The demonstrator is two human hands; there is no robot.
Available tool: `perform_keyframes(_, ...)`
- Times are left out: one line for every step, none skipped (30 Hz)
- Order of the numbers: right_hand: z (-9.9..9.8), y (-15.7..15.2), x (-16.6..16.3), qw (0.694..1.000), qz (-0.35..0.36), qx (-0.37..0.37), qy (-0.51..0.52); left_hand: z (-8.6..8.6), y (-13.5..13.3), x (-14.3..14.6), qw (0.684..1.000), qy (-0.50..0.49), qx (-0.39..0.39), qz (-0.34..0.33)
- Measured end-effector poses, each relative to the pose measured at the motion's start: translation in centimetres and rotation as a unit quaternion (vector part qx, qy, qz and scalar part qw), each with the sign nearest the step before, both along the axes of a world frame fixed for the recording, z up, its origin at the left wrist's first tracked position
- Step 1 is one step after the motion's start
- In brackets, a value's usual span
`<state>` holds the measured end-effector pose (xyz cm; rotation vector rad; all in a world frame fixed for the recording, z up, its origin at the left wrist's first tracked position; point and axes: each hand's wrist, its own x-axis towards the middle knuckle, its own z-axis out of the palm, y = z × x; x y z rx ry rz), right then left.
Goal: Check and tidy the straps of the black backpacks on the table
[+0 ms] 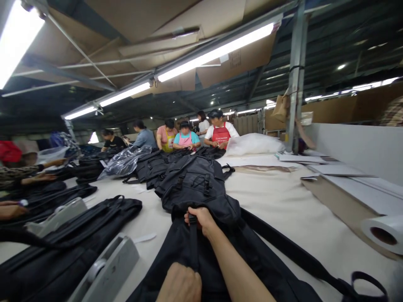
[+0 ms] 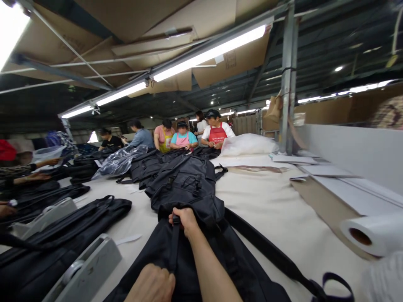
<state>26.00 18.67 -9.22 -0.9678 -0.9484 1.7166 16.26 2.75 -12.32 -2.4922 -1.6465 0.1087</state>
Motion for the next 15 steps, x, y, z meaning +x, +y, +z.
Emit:
perform_keyframes(0.0, 0.1, 0.0, 1.0, 0.005, -0.004, 0.005, 1.0, 0.1, 0.2, 0.999, 0.003, -0.041, 0.005)
perform_keyframes(0.1, 0.3, 0.0, 1.0, 0.012, -0.007, 0.011, 1.9, 0.1, 0.4, 0.998, 0.003, -0.068, 0.014)
perform_keyframes(0.1, 0.4, 0.1, 1.0, 0.021, -0.01, 0.016, 2.7, 0.1, 0.7, 0.996, 0.002, -0.079, 0.028)
perform_keyframes(0.1, 0.4, 0.2, 0.999, 0.03, -0.012, 0.021, 3.3, 0.0, 0.9, 0.996, 0.002, -0.081, 0.046)
perform_keyframes(0.1, 0.4, 0.3, 0.999, 0.039, -0.015, 0.025, 3.6, -0.1, 1.2, 0.995, 0.003, -0.079, 0.06)
perform_keyframes(0.2, 0.4, 0.3, 0.998, 0.046, -0.018, 0.028, 3.7, -0.2, 1.4, 0.995, 0.003, -0.072, 0.074)
perform_keyframes(0.2, 0.3, 0.3, 0.998, 0.053, -0.021, 0.03, 3.5, -0.3, 1.7, 0.994, 0.005, -0.066, 0.087)
perform_keyframes(0.3, 0.2, 0.2, 0.997, 0.061, -0.025, 0.032, 3.3, -0.3, 1.8, 0.993, 0.008, -0.063, 0.096)
perform_keyframes(0.4, 0.0, 0.1, 0.997, 0.068, -0.028, 0.033, 3.0, -0.3, 1.9, 0.993, 0.014, -0.061, 0.098)
perform_keyframes(0.5, -0.1, 0.0, 0.996, 0.073, -0.029, 0.035, 2.8, -0.2, 1.9, 0.994, 0.025, -0.059, 0.09)
perform_keyframes(0.6, -0.3, -0.2, 0.996, 0.075, -0.029, 0.037, 2.6, 0.0, 1.9, 0.995, 0.038, -0.057, 0.072)
perform_keyframes(0.7, -0.4, -0.4, 0.996, 0.072, -0.029, 0.039, 2.6, 0.1, 1.8, 0.996, 0.053, -0.056, 0.047)
perform_keyframes(0.8, -0.6, -0.6, 0.997, 0.067, -0.03, 0.041, 2.8, 0.1, 1.7, 0.996, 0.067, -0.055, 0.017)
perform_keyframes(0.8, -0.6, -0.8, 0.997, 0.059, -0.032, 0.042, 3.1, 0.2, 1.6, 0.996, 0.078, -0.052, -0.012)
perform_keyframes(0.9, -0.7, -1.0, 0.997, 0.052, -0.036, 0.042, 3.5, 0.2, 1.5, 0.995, 0.087, -0.047, -0.035)
